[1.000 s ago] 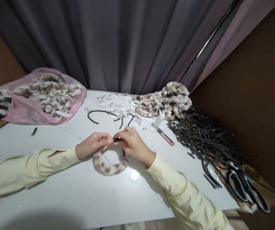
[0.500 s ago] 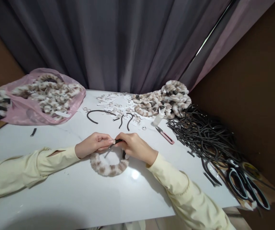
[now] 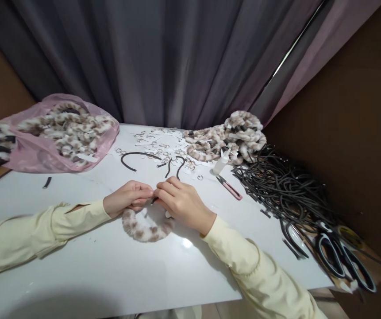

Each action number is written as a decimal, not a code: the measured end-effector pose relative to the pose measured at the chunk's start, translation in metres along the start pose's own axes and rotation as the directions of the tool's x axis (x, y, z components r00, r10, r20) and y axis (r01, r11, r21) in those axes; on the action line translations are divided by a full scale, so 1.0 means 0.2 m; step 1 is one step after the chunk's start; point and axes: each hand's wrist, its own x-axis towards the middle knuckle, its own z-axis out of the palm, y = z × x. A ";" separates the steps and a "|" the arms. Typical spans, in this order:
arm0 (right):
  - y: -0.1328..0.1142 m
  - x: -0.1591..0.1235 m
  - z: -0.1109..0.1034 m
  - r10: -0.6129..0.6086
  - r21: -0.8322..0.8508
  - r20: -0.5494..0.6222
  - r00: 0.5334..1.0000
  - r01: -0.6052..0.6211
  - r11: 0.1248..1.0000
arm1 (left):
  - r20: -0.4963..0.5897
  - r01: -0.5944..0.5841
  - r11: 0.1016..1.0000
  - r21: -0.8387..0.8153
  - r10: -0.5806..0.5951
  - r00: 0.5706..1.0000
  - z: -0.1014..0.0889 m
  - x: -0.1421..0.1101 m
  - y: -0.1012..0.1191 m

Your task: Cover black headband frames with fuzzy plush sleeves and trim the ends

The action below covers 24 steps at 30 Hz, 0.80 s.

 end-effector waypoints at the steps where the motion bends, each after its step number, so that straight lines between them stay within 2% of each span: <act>1: -0.01 0.00 0.00 -0.006 0.051 -0.006 1.000 0.007 0.999 | -0.011 0.000 1.000 0.002 0.000 1.000 0.00 0.00 0.00; 4: -0.01 0.01 0.01 0.090 0.306 -0.050 0.995 -0.071 0.949 | -0.010 -0.018 1.000 0.015 0.018 1.000 0.00 0.00 -0.01; 7: -0.01 0.03 0.01 0.329 0.554 0.010 0.944 -0.279 0.785 | 0.010 -0.053 0.996 0.078 0.052 0.999 0.00 0.00 -0.02; 9: -0.01 0.04 0.01 0.456 0.643 0.118 0.882 -0.417 0.642 | 0.008 -0.079 0.984 0.158 0.079 0.997 0.01 0.00 -0.02; 12: 0.00 0.05 0.00 0.558 0.714 0.330 0.761 -0.588 0.379 | -0.017 -0.137 0.935 0.328 0.151 0.988 0.02 -0.02 -0.01; 15: 0.02 0.05 0.00 0.563 0.698 0.547 0.620 -0.709 0.103 | -0.012 -0.197 0.865 0.461 0.228 0.974 0.04 -0.04 -0.01; 17: 0.03 0.04 0.01 0.539 0.683 0.612 0.579 -0.730 0.010 | 0.008 -0.235 0.827 0.510 0.269 0.963 0.04 -0.04 -0.01; 19: 0.04 0.03 0.01 0.504 0.681 0.640 0.580 -0.732 -0.023 | 0.028 -0.267 0.788 0.555 0.303 0.953 0.04 -0.04 -0.02; 21: 0.05 0.03 0.00 0.482 0.693 0.632 0.607 -0.721 -0.002 | 0.035 -0.277 0.768 0.577 0.316 0.948 0.03 -0.03 -0.02; 22: 0.05 0.03 -0.01 0.482 0.706 0.604 0.635 -0.707 0.047 | 0.031 -0.269 0.772 0.575 0.308 0.951 0.03 -0.03 -0.02; 24: 0.05 0.04 -0.03 0.476 0.741 0.468 0.744 -0.624 0.246 | 0.018 -0.236 0.806 0.543 0.270 0.963 0.03 -0.03 -0.02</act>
